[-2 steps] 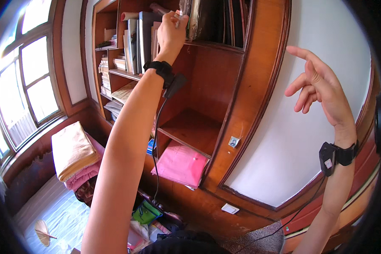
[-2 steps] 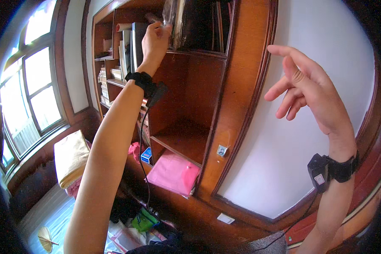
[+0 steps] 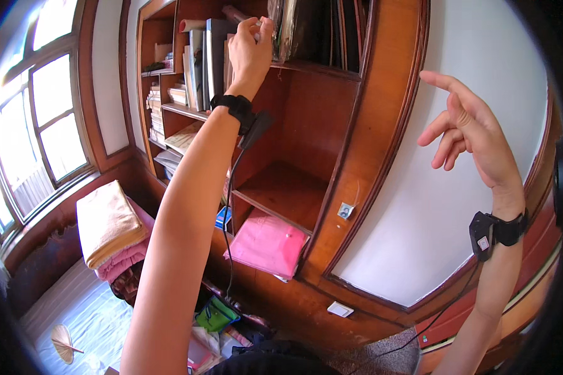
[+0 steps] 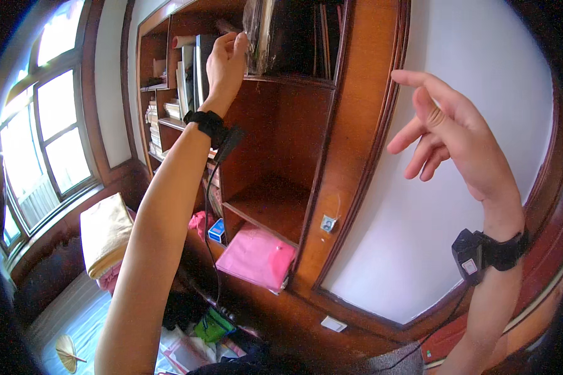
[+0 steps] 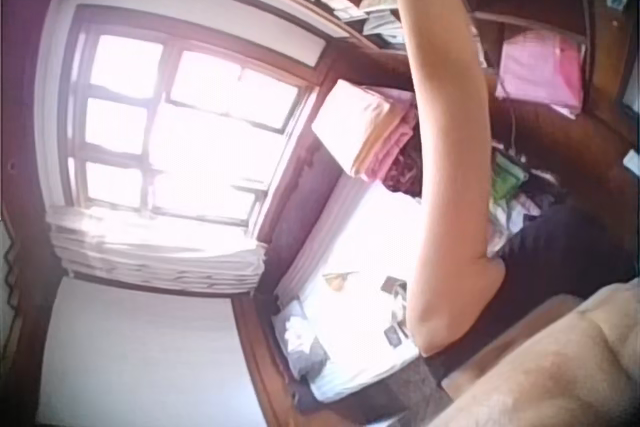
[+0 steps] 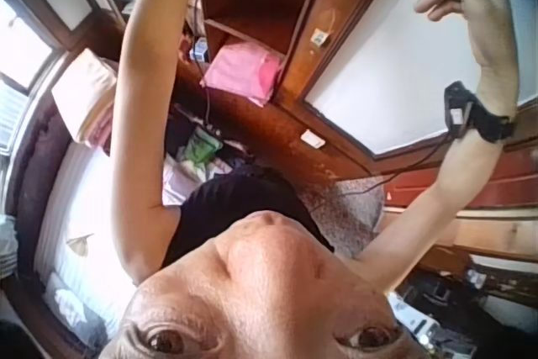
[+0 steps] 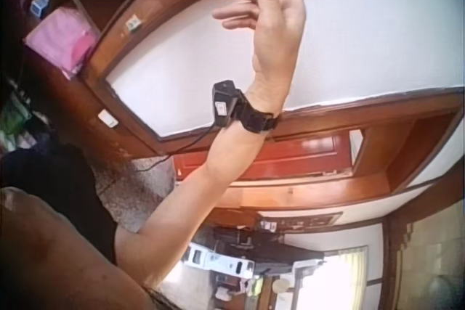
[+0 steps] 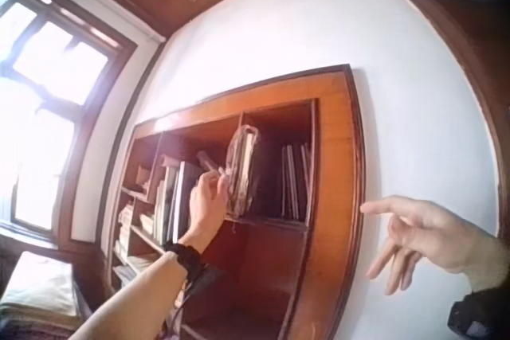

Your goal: Cleaning a wooden bookshelf with a cloth and organizing books and folders.

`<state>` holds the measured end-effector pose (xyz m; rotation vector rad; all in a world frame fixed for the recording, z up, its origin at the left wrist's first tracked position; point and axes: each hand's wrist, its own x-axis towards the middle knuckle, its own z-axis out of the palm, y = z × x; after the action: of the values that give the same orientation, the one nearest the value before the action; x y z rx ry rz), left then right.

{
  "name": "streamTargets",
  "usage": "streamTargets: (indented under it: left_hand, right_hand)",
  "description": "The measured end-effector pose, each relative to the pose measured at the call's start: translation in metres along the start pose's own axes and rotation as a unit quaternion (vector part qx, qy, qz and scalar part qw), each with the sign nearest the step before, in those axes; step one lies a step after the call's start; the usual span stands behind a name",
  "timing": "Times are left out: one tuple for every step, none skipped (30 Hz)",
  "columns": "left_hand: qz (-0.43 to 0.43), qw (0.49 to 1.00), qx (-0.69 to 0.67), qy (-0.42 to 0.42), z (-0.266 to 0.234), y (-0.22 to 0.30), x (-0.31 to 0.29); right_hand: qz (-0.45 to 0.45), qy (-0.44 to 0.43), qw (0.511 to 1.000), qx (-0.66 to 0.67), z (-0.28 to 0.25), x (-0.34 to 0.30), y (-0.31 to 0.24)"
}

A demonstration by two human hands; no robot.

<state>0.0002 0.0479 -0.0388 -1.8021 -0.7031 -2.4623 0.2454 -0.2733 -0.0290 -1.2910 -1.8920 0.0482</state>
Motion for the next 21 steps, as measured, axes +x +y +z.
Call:
streamTargets:
  left_hand:
    - [0.000,1.000,0.000,0.001,-0.001,0.002,-0.001]
    - [0.026,0.998,0.063,0.016,-0.002,0.004,-0.002]
    - [0.051,0.990,0.126,0.031,-0.003,0.007,-0.004]
    - [0.030,0.993,0.115,0.008,-0.003,0.011,-0.003]
    - [0.027,0.993,0.116,0.008,-0.002,0.016,-0.004]
    - [0.027,0.993,0.119,-0.011,0.000,0.021,-0.005]
    - [0.028,0.991,0.124,-0.028,0.001,0.020,-0.004]
    - [0.016,0.989,0.142,-0.037,0.003,0.020,-0.002]
    - [0.015,0.989,0.143,-0.036,0.004,0.019,0.000]
    - [0.011,0.985,0.154,-0.071,0.004,0.017,0.002]
    - [0.008,0.981,0.165,-0.105,0.004,0.014,0.003]
    - [0.014,0.982,0.157,-0.101,0.004,0.011,0.002]
    - [0.012,0.982,0.156,-0.102,0.005,0.011,0.002]
    - [0.006,0.980,0.154,-0.124,0.005,0.010,0.001]
    - [0.001,0.978,0.152,-0.146,0.006,0.010,0.001]
    - [0.000,0.977,0.154,-0.146,0.004,0.010,0.002]
    - [-0.023,0.976,0.137,-0.166,0.003,0.010,0.004]
    - [-0.045,0.974,0.121,-0.187,0.002,0.010,0.004]
    - [-0.047,0.974,0.123,-0.186,0.002,0.008,0.004]
    - [-0.012,0.979,0.116,-0.168,0.002,0.006,0.003]
    - [0.022,0.982,0.110,-0.150,0.003,0.004,0.002]
  right_hand:
    - [0.003,-0.010,1.000,0.000,0.002,0.000,0.001]
    - [0.003,-0.011,1.000,-0.001,0.002,0.001,0.001]
    - [0.000,-0.015,1.000,-0.006,0.003,0.001,0.002]
    - [-0.001,-0.021,1.000,-0.010,0.003,0.002,0.003]
    - [0.000,-0.023,1.000,-0.010,0.003,0.002,0.004]
    - [0.000,-0.030,1.000,-0.009,0.003,0.003,0.006]
    - [-0.004,-0.037,0.999,-0.006,0.004,0.003,0.006]
    - [-0.005,-0.039,0.999,-0.005,0.004,0.003,0.006]
    - [-0.006,-0.046,0.999,-0.010,0.005,0.003,0.007]
    - [-0.006,-0.054,0.998,-0.013,0.005,0.003,0.007]
    - [-0.007,-0.056,0.998,-0.012,0.005,0.002,0.009]
    - [-0.001,-0.063,0.998,-0.021,0.004,0.000,0.010]
    - [0.008,-0.068,0.997,-0.033,0.003,-0.002,0.013]
    - [0.010,-0.069,0.997,-0.035,0.001,-0.005,0.014]
    - [0.026,-0.075,0.996,-0.031,0.000,-0.009,0.015]
    - [0.040,-0.081,0.996,-0.024,-0.001,-0.011,0.016]
    - [0.039,-0.083,0.996,-0.023,-0.002,-0.014,0.018]
    - [0.042,-0.083,0.995,-0.028,-0.004,-0.016,0.020]
    - [0.044,-0.082,0.995,-0.032,-0.004,-0.017,0.022]
    - [0.043,-0.084,0.995,-0.031,-0.004,-0.018,0.024]
    - [0.040,-0.090,0.995,-0.032,-0.003,-0.018,0.025]
